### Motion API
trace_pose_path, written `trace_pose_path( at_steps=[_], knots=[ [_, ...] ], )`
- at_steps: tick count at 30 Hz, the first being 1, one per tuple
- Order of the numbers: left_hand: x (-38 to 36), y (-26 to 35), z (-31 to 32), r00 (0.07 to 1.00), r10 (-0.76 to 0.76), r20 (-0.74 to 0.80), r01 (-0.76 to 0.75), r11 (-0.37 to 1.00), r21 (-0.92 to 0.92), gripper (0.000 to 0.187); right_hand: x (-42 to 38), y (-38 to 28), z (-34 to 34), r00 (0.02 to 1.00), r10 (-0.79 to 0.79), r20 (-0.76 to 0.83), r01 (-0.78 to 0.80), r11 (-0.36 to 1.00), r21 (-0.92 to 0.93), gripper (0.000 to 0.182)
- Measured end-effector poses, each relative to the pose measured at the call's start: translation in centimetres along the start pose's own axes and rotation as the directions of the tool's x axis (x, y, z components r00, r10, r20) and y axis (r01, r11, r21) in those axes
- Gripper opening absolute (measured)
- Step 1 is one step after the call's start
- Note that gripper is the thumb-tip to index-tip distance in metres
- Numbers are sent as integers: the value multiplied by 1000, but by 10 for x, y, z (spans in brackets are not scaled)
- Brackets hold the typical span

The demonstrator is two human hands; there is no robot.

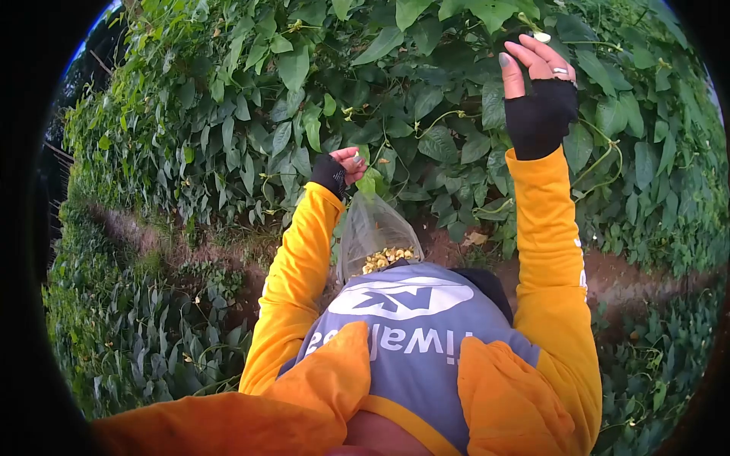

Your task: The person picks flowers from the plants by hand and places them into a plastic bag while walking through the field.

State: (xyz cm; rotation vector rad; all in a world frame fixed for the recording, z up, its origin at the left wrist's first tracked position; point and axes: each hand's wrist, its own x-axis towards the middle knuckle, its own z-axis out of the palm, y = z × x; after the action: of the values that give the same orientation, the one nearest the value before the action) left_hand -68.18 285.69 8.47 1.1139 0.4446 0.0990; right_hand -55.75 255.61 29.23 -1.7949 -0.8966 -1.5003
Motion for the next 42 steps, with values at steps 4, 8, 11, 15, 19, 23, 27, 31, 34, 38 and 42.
trace_pose_path(
  at_steps=[4, 8, 11, 15, 19, 23, 27, 31, 34, 38, 42],
  knots=[
    [-88, -13, 3, 976, -51, 212, -17, 952, 306, 26, -81, -64, 8, 927, 161, 338, -284, 891, 355, 11],
    [-138, -38, -1, 941, -67, 330, -317, 155, 936, 29, -219, -70, 76, 409, 328, 851, -763, 634, 122, 14],
    [-158, -40, -2, 954, -103, 283, -272, 105, 957, 29, -293, -58, 136, 220, 437, 872, -895, 446, 3, 14],
    [-178, -43, -9, 948, 144, 285, -314, 259, 913, 18, -303, -66, 191, -403, 501, 766, -915, -201, -350, 28],
    [-192, -46, -14, 941, 209, 266, -328, 369, 870, 16, -308, -83, 223, -593, 555, 583, -805, -395, -442, 35],
    [-205, -39, -21, 949, 260, 179, -276, 405, 872, 16, -358, -85, 262, -233, 817, 528, -957, -288, 22, 38],
    [-206, -38, -28, 930, 340, 143, -301, 474, 827, 16, -324, -95, 230, 85, 794, 601, -996, 65, 55, 42],
    [-196, -38, -32, 918, 356, 176, -341, 482, 807, 18, -310, -99, 214, 219, 651, 727, -973, 86, 216, 29],
    [-180, -23, -27, 905, 366, 216, -383, 481, 789, 19, -316, -87, 214, 291, 533, 794, -953, 89, 290, 26],
    [-140, 48, -7, 869, 460, 185, -421, 488, 765, 20, -284, -88, 195, 460, 418, 783, -887, 256, 385, 40],
    [-68, 139, 12, 429, 841, 330, -601, -6, 799, 19, -265, -83, 180, 452, 331, 828, -838, 474, 269, 31]
  ],
)
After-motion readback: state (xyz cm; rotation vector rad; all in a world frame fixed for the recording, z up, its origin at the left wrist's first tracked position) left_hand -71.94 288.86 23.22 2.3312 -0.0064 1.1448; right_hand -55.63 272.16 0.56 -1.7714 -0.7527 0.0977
